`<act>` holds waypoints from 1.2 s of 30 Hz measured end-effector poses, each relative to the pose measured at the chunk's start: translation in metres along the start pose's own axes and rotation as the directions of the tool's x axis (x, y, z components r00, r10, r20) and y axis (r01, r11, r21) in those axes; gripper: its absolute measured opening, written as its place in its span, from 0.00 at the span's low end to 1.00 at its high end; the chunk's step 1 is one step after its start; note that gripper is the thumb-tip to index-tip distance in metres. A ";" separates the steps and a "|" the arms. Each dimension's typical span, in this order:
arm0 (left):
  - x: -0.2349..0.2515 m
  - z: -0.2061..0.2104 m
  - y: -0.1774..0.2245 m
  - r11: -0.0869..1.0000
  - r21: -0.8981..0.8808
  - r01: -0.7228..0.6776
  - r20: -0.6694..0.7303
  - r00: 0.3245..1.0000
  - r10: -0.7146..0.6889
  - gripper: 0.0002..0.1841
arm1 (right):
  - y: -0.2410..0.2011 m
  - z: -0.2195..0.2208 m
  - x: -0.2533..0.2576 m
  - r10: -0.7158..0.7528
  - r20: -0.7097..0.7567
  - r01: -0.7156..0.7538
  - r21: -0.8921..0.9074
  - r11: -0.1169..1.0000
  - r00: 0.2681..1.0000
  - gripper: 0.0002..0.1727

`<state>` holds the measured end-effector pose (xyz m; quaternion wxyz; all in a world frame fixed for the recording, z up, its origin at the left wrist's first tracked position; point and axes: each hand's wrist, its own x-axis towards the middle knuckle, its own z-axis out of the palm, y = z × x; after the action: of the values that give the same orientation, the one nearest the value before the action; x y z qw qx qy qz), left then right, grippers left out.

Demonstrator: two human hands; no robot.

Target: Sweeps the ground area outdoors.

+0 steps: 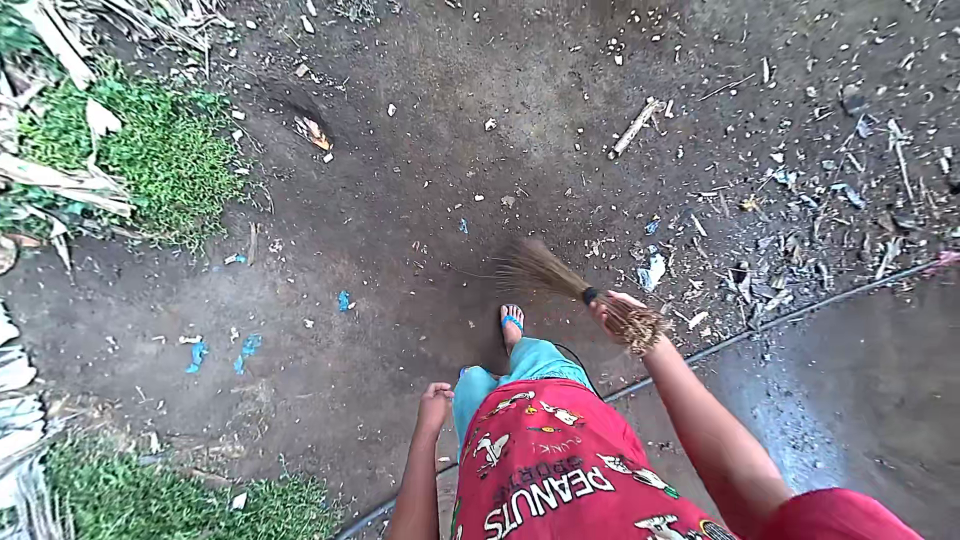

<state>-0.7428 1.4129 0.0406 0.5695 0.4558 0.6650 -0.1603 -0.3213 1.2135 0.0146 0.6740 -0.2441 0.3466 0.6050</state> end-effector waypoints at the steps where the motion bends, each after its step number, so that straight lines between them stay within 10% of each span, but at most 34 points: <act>1: 0.004 -0.001 0.011 0.999 -0.001 -0.050 -0.011 0.999 0.050 0.18 | -0.027 -0.021 -0.021 -0.096 -0.041 0.097 0.026 0.995 0.995 0.28; 5: 0.010 0.003 0.046 0.981 0.038 -0.190 0.023 0.982 0.189 0.18 | -0.081 -0.030 -0.075 -0.354 -0.267 0.289 -0.256 0.923 0.896 0.25; 8: 0.009 0.010 0.048 0.974 0.035 -0.225 0.050 0.974 0.223 0.18 | -0.037 0.004 -0.075 -0.634 -0.555 -0.005 -0.754 0.657 0.538 0.14; 10: 0.010 0.020 0.038 0.978 0.009 -0.210 0.050 0.977 0.210 0.18 | -0.011 0.007 -0.069 -0.694 -0.563 -0.199 -0.820 0.536 0.449 0.23; 17: 0.019 0.010 -0.004 0.941 -0.175 -0.291 -0.115 0.955 0.274 0.17 | 0.082 0.098 -0.030 -0.151 -0.371 -0.252 -0.827 0.502 0.916 0.17; 25: 0.023 -0.063 -0.016 0.982 -0.185 -0.040 -0.065 0.997 0.028 0.19 | 0.281 0.195 0.114 0.460 -0.101 -0.379 -0.733 0.566 0.882 0.11; 29: 0.037 -0.096 -0.036 0.984 -0.170 0.049 -0.012 0.999 -0.052 0.19 | 0.291 0.194 0.132 0.446 -0.143 -0.398 -0.730 0.556 0.884 0.14; 36: 0.090 -0.150 -0.031 0.991 -0.095 0.093 0.063 0.994 -0.088 0.19 | 0.119 0.147 0.064 -0.126 -0.381 -0.212 -0.726 0.654 0.916 0.16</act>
<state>-0.8536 1.5443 -0.0052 0.6027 0.3918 0.6749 -0.1666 -0.4114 1.3820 0.0708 0.4110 -0.6108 0.1990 0.6468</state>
